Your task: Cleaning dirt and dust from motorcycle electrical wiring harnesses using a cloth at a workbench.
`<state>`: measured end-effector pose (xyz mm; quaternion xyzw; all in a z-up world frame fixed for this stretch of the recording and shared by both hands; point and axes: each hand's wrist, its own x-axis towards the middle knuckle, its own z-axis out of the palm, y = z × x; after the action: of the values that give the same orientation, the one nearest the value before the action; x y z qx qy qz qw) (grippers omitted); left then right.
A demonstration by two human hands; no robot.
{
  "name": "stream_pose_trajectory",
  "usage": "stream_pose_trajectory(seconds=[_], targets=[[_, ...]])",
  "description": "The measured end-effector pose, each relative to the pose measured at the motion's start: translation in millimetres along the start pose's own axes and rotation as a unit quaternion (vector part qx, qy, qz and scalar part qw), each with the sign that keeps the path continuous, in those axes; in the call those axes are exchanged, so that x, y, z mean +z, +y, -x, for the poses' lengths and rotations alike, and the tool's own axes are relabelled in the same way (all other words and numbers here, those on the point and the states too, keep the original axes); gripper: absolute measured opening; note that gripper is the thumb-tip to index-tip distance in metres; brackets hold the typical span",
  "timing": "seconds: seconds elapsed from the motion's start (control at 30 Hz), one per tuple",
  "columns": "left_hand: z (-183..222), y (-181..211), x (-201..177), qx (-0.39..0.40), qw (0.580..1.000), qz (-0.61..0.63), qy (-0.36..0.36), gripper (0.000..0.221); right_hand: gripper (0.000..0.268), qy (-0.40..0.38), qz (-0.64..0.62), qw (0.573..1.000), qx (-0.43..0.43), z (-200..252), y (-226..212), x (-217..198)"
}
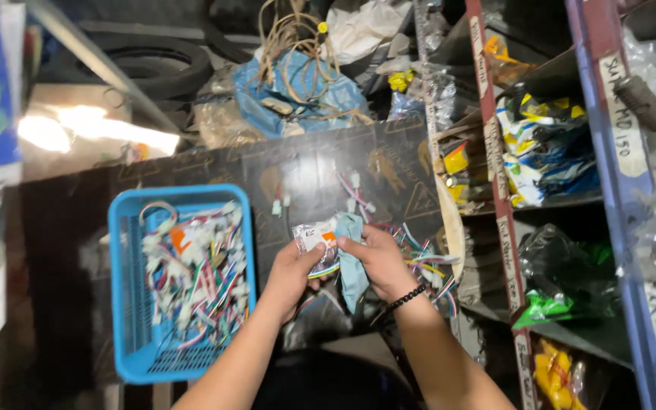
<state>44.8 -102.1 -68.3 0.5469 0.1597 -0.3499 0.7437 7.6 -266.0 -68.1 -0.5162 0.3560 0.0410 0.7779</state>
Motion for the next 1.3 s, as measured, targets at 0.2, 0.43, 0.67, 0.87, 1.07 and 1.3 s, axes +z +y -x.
stream_pose_trajectory(seconds=[0.2,0.43,0.67,0.87,1.07,1.3], targets=[[38.6,-19.1,-26.6,-0.046,0.998,0.045,0.024,0.033,0.027,-0.030,0.018,0.999,0.007,45.6,25.7,19.8],[54.9,-17.3,-42.9,-0.064,0.976,0.202,0.042,0.034,0.026,0.035,0.099,0.993,-0.046,49.2,31.7,26.9],[51.1,-4.1,-46.3,-0.057,0.980,0.188,0.027,0.034,0.039,0.001,0.216,0.927,-0.307,93.8,-4.8,94.1],[63.1,13.6,-54.1,-0.018,0.944,0.326,-0.037,0.042,0.026,-0.129,0.483,0.654,-0.568,104.0,10.8,96.9],[67.7,12.8,-59.8,0.006,0.935,0.345,-0.081,0.060,0.026,-0.157,0.538,0.574,-0.597,96.4,16.5,83.4],[87.1,32.0,-56.8,-0.010,0.931,0.353,-0.088,0.058,0.009,-0.216,0.444,0.633,-0.596,96.5,30.4,77.5]])
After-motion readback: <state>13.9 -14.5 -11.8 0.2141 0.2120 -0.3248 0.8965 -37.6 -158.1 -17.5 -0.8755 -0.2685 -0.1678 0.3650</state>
